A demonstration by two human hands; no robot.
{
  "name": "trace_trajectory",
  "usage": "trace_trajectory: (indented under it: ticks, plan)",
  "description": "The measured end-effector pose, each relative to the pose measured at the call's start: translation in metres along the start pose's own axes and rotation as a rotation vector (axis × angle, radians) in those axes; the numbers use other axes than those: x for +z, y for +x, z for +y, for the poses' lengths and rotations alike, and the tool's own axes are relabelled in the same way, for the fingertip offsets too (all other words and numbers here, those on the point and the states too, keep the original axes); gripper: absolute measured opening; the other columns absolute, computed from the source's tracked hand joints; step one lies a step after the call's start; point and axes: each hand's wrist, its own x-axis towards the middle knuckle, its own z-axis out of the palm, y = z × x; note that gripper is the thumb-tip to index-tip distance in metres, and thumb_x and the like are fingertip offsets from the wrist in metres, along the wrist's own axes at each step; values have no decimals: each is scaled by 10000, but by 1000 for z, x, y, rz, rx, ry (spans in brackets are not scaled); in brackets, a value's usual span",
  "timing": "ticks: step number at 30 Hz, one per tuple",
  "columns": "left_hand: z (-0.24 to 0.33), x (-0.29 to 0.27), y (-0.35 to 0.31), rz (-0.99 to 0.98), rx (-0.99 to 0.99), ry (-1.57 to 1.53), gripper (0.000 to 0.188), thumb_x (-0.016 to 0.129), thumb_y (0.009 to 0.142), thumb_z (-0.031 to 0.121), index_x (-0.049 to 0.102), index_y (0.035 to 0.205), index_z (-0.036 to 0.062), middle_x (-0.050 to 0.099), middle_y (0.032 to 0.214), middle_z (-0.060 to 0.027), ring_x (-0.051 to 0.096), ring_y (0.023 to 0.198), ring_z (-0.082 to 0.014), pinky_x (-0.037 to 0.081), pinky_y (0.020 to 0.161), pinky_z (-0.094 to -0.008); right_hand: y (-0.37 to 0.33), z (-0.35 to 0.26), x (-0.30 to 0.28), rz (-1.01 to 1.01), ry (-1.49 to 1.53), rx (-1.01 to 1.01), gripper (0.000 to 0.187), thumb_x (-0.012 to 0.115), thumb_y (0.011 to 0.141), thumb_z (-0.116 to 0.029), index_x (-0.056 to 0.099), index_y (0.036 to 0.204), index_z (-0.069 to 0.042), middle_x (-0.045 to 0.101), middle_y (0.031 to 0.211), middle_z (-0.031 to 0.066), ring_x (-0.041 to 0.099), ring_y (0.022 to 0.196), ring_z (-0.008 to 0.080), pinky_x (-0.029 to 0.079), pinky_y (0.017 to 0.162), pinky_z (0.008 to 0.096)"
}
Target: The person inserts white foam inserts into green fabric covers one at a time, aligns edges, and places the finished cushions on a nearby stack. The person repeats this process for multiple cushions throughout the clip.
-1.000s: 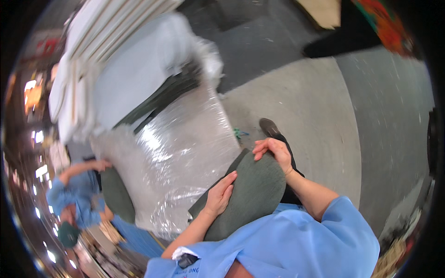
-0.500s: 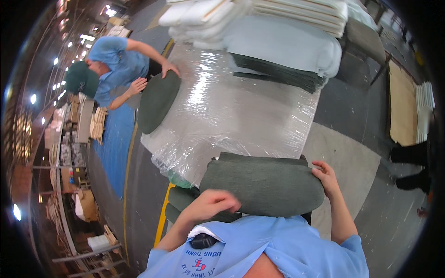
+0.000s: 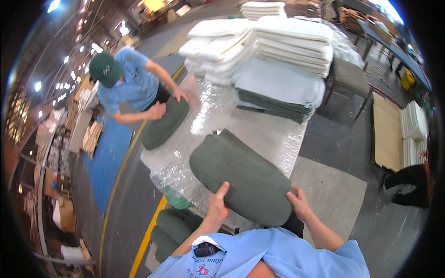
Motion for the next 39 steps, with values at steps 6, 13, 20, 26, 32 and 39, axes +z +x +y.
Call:
trace_trajectory:
  ticks: [6,13,20,26,32,39]
  plan:
    - [111,43,9,-311,156,617,659,830,867,68,554,1455,-38,693,1355,-147,679,1201,-270,540,1052,-408,-14,35,43,-94,-296,-100,565,774,1007,-316,504,1413,-30,662,1174,116,662,979,175,569,812,330]
    - [106,96,-22,-580,148,1462,667,877,800,114,566,1371,-35,739,1224,-173,715,1121,-236,568,981,-392,14,5,55,279,472,-173,425,774,1012,-321,533,1266,-79,670,1066,38,636,932,118,547,749,312]
    - [43,58,-9,-736,20,1495,826,879,814,150,457,1505,-15,678,1333,-187,666,1227,-267,532,1049,-407,-5,52,51,382,699,-5,220,712,1059,-294,613,996,-107,657,902,-14,597,808,97,503,731,316]
    - [22,113,16,-1121,-50,1436,881,819,910,253,364,1630,27,582,1487,-193,589,1344,-278,472,1121,-403,3,74,43,443,812,13,190,669,1085,-288,659,1044,-102,675,922,-17,591,839,96,491,780,305]
    - [-68,216,89,-1030,-431,1368,396,518,1133,335,676,1400,89,693,1283,-60,648,1072,-158,501,904,-295,5,73,45,397,1008,59,268,549,1138,-313,692,1122,-87,718,1001,-4,626,915,122,500,857,328]
    - [-186,273,96,-1669,-160,2245,333,772,924,366,814,977,41,742,798,-126,702,734,-179,559,692,-352,16,83,46,479,982,62,335,454,1166,-317,685,1139,-76,709,1059,33,613,958,134,489,882,332]
